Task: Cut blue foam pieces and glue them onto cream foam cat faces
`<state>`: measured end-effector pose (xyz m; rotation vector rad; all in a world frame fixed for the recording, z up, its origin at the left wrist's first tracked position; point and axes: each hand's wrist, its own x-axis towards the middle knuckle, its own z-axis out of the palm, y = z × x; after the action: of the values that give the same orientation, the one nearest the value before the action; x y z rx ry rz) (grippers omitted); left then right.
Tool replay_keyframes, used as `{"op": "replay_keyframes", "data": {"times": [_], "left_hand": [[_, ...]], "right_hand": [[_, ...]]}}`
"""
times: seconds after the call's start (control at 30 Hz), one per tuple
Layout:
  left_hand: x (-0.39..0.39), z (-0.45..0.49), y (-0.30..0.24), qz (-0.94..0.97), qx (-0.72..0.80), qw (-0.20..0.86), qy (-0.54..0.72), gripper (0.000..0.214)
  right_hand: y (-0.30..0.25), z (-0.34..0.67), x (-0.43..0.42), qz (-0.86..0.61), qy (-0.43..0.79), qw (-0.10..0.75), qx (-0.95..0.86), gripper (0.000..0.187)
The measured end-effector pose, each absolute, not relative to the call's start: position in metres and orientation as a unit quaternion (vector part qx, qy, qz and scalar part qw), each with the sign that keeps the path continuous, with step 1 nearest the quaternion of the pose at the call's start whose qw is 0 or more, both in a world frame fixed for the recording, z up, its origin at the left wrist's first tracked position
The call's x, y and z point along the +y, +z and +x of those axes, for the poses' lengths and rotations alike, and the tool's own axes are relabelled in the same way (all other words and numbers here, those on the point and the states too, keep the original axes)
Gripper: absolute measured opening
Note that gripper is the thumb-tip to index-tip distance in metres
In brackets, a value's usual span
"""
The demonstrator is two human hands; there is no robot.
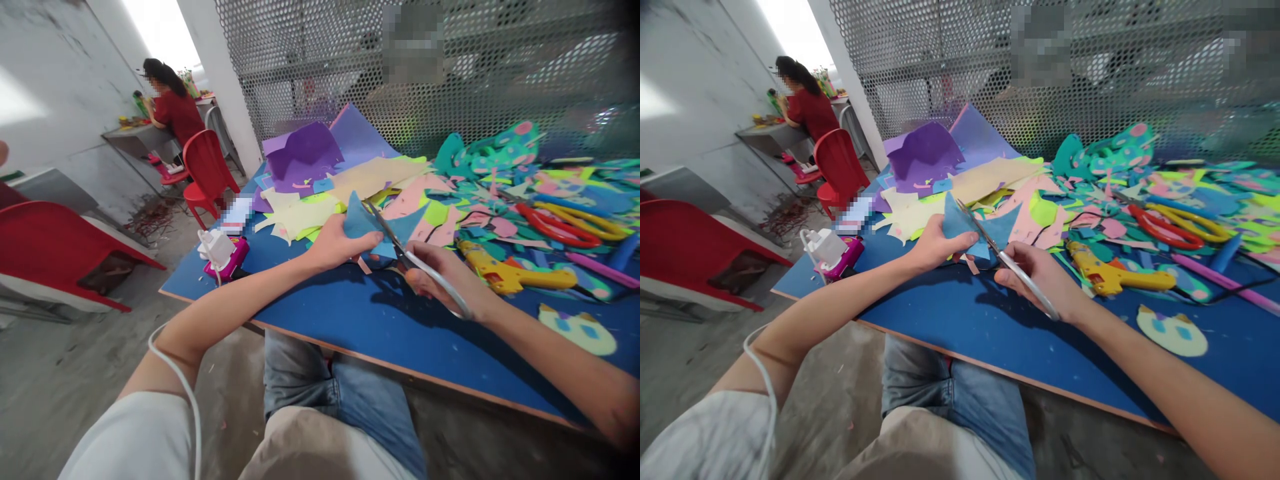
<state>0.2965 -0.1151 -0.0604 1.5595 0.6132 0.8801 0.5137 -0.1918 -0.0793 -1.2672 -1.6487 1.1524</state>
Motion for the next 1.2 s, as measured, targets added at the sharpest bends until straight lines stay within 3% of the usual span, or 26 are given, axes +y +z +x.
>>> {"op": "replay_keyframes", "data": {"times": [0.3,0.6,0.87,1.2], "left_hand": [[-0.101,0.301,-0.067,0.643,0.244,0.558,0.464,0.045],[-0.098,0.307,-0.068,0.597,0.269,0.589,0.475,0.042],[-0.096,0.304,-0.070,0.634,0.254,0.536,0.497,0.045],[-0.102,0.305,-0.068,0.652,0.233,0.548,0.470,0.049]], "right_hand": [[-0.085,0.520,-0.180,-0.515,0.413,0.440,-0.609,0.060],[-0.083,0.520,-0.180,-0.510,0.393,0.389,-0.659,0.057],[-0.086,0.526,-0.179,-0.519,0.390,0.368,-0.666,0.057],[-0.080,0.523,-0.181,-0.519,0.404,0.374,-0.653,0.062]]}}
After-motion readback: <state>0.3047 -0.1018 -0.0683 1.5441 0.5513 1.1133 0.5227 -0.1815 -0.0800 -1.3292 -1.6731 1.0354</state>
